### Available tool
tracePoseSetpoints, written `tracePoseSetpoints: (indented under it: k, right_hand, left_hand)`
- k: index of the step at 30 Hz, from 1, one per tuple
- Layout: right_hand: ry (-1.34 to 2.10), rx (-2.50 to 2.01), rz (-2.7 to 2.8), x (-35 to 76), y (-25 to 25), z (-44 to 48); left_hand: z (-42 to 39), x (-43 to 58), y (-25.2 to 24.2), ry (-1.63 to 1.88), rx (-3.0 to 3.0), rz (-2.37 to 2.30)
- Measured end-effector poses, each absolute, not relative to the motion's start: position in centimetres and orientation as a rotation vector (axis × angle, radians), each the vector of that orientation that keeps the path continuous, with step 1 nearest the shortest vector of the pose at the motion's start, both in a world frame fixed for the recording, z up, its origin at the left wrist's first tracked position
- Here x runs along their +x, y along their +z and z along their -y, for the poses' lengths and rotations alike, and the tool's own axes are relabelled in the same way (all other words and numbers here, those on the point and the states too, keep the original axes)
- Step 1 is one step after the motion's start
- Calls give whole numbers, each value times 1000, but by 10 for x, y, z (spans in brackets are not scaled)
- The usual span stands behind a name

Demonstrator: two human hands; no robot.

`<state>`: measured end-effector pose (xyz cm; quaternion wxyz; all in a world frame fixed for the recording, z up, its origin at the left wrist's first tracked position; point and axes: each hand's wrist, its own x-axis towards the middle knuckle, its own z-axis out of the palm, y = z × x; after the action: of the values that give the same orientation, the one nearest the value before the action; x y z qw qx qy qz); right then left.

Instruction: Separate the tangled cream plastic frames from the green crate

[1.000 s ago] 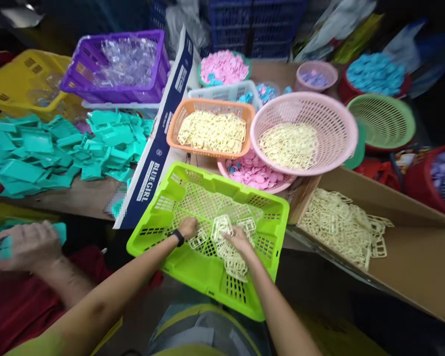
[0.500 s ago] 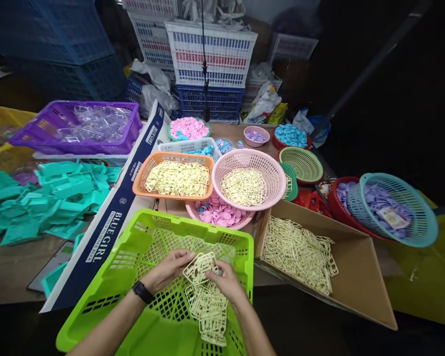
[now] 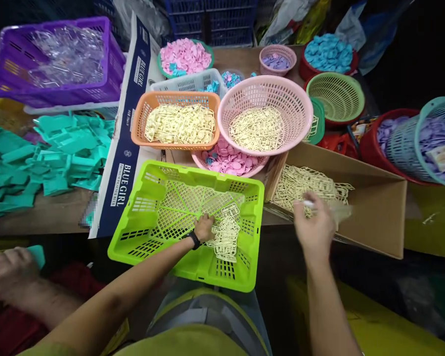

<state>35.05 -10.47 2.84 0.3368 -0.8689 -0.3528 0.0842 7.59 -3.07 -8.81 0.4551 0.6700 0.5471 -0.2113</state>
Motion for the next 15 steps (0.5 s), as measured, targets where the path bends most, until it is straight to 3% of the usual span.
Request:
tracePoseSetpoints:
  k: [3, 6, 10, 15]
  right_hand:
    - [922, -2112, 1440, 278, 17, 101]
    - [1483, -2314, 1797, 219, -21, 95]
    - [1481, -2506, 2120, 190, -67, 94]
    - [1492, -2466, 2025, 204, -68, 91]
  left_hand:
    - [33, 78, -84, -559, 1712, -1335]
    - [33, 77, -83, -555, 1716, -1327]
    - [28, 71, -86, -487, 1618, -1345]
    - [10, 52, -90, -279, 1251, -1412]
